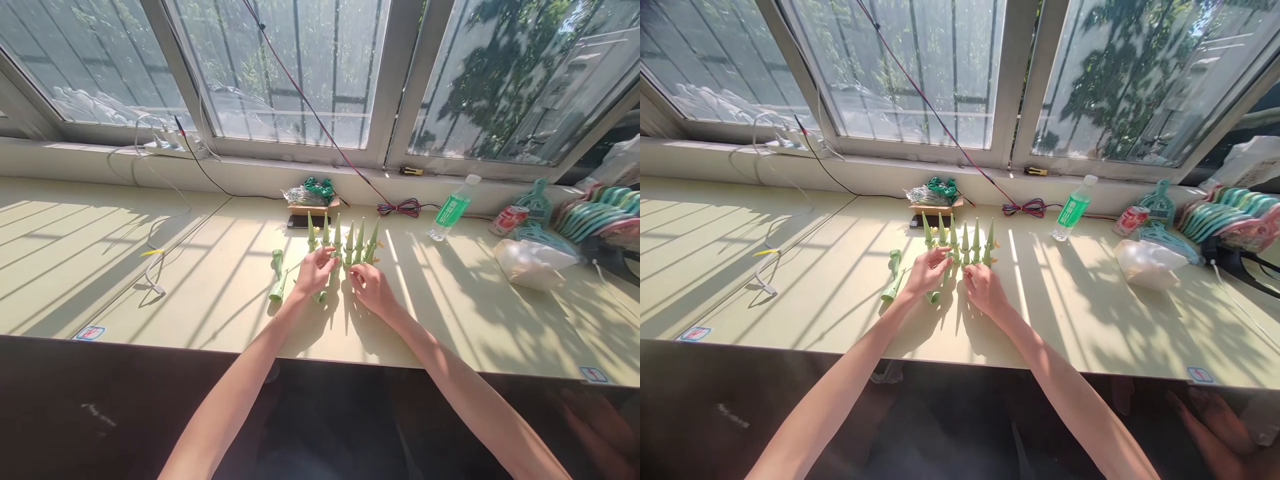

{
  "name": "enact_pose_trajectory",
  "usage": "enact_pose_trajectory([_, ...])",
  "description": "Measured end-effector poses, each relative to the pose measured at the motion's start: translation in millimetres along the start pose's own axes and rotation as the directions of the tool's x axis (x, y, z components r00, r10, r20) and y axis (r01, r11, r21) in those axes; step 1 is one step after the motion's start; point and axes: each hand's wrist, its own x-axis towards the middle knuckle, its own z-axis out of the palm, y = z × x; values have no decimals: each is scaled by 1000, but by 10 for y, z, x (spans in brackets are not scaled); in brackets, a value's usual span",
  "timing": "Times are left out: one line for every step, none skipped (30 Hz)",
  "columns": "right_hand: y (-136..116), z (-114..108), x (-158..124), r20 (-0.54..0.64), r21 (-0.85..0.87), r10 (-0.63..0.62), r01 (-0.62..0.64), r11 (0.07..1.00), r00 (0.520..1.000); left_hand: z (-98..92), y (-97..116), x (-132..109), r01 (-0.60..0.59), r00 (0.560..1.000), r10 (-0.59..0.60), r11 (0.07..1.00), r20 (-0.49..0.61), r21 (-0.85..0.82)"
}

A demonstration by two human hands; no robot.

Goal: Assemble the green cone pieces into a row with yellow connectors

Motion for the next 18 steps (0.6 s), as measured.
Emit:
enact_pose_trajectory([1, -11, 20, 23, -5, 7, -6, 1000, 1000, -12, 17, 3, -6, 999, 5, 1000, -35, -21])
enact_pose_trajectory([2, -16, 44, 50, -14, 14, -13, 1000, 999, -24, 32, 6, -10, 997, 7, 999, -74, -40])
enact_pose_trajectory([4, -11, 71, 92, -21, 11, -9, 1000, 996, -36, 45, 9, -13, 994, 7, 999, -113, -52])
enact_pose_trajectory([6, 3, 101, 144, -28, -4, 8, 1000, 990, -46, 55, 12, -15, 989, 7, 998, -151, -54])
enact_pose_trajectory([8, 27, 132, 185, -41, -17, 25, 999, 983, -55, 62, 15, -16, 983, 7, 999, -182, -49])
enact_pose_trajectory([7, 59, 163, 221, -55, -31, 44, 997, 975, -61, 65, 17, -16, 979, 7, 999, -205, -40])
enact_pose_trajectory([3, 97, 193, 256, -64, -51, 69, 996, 965, -66, 65, 18, -17, 975, 9, 999, -222, -34])
enact_pose_trajectory([-3, 137, 220, 282, -68, -75, 98, 993, 956, -69, 61, 18, -20, 973, 11, 999, -232, -34])
enact_pose_trajectory([-13, 178, 245, 301, -69, -99, 125, 990, 949, -70, 54, 19, -26, 971, 15, 999, -239, -41])
enact_pose_trajectory([-24, 217, 267, 319, -80, -112, 145, 986, 941, -71, 45, 20, -34, 969, 20, 998, -245, -54])
enact_pose_trajectory([-38, 252, 287, 328, -99, -113, 154, 983, 938, -71, 35, 21, -45, 966, 25, 996, -256, -73])
enact_pose_trajectory([-51, 284, 305, 347, -103, -132, 177, 979, 928, -70, 25, 23, -55, 963, 28, 994, -267, -94])
enact_pose_trajectory([-64, 312, 323, 367, -92, -161, 208, 974, 916, -69, 16, 24, -64, 960, 30, 991, -278, -115])
enact_pose_trajectory([-75, 336, 339, 379, -78, -193, 239, 968, 905, -68, 11, 25, -71, 957, 29, 988, -289, -134])
enact_pose_trajectory([-85, 357, 356, 387, -58, -228, 270, 961, 893, -66, 10, 26, -75, 954, 28, 986, -298, -149])
enact_pose_trajectory([-94, 375, 371, 390, -37, -258, 295, 955, 884, -64, 12, 25, -79, 953, 27, 984, -301, -161])
enact_pose_trajectory([-102, 388, 383, 392, -21, -275, 307, 951, 878, -61, 19, 24, -80, 953, 25, 982, -301, -170])
enact_pose_trajectory([-109, 395, 393, 396, -2, -279, 305, 952, 875, -58, 27, 21, -79, 954, 23, 981, -298, -179])
